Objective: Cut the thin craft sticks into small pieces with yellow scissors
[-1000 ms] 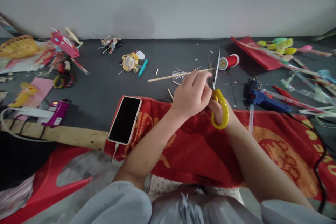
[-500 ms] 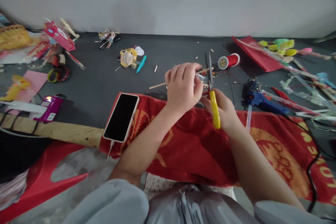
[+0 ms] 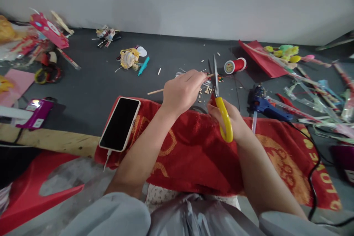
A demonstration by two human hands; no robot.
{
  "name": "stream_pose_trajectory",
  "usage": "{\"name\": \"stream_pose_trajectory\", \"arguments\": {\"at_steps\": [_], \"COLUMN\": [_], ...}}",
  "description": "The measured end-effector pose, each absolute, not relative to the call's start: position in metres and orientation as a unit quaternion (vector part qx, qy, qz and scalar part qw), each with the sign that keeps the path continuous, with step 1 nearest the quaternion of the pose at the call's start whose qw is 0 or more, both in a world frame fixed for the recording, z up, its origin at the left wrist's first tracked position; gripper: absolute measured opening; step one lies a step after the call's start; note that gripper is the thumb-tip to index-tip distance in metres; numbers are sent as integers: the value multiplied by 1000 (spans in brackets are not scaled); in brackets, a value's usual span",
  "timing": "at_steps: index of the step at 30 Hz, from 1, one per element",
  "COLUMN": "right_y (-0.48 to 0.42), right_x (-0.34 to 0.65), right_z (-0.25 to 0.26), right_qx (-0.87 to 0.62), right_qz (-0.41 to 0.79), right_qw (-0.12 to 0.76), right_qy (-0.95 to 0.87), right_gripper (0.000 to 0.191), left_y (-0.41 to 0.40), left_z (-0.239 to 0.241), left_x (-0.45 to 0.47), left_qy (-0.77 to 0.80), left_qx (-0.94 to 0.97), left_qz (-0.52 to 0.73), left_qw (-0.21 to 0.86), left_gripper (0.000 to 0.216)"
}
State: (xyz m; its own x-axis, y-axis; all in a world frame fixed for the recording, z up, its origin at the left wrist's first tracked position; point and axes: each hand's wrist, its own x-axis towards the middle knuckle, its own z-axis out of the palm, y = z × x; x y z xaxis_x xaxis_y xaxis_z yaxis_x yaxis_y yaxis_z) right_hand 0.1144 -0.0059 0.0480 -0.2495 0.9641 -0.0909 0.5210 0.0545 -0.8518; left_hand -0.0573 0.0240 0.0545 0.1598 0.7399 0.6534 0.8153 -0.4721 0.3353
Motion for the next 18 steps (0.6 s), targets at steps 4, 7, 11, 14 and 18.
{"name": "stream_pose_trajectory", "arguments": {"at_steps": [4, 7, 11, 14, 18], "right_y": [-7, -7, -6, -6, -8], "right_x": [111, 109, 107, 107, 108], "right_z": [45, 45, 49, 50, 51], "right_qx": [-544, -577, -597, -591, -576], "right_qz": [452, 451, 436, 412, 399], "right_qw": [275, 242, 210, 214, 213], "right_qy": [-652, -637, -640, -660, -681], "right_gripper": [34, 37, 43, 49, 55], "left_y": [27, 30, 32, 31, 29], "left_z": [50, 45, 41, 45, 53], "left_x": [-61, -62, -62, -63, -66], "left_qy": [-517, -519, -509, -502, -513], "left_qx": [-766, -767, -767, -773, -774], "left_qz": [-376, -372, -382, -380, -368], "left_qw": [72, 73, 82, 79, 50], "left_gripper": [26, 27, 27, 25, 20]}}
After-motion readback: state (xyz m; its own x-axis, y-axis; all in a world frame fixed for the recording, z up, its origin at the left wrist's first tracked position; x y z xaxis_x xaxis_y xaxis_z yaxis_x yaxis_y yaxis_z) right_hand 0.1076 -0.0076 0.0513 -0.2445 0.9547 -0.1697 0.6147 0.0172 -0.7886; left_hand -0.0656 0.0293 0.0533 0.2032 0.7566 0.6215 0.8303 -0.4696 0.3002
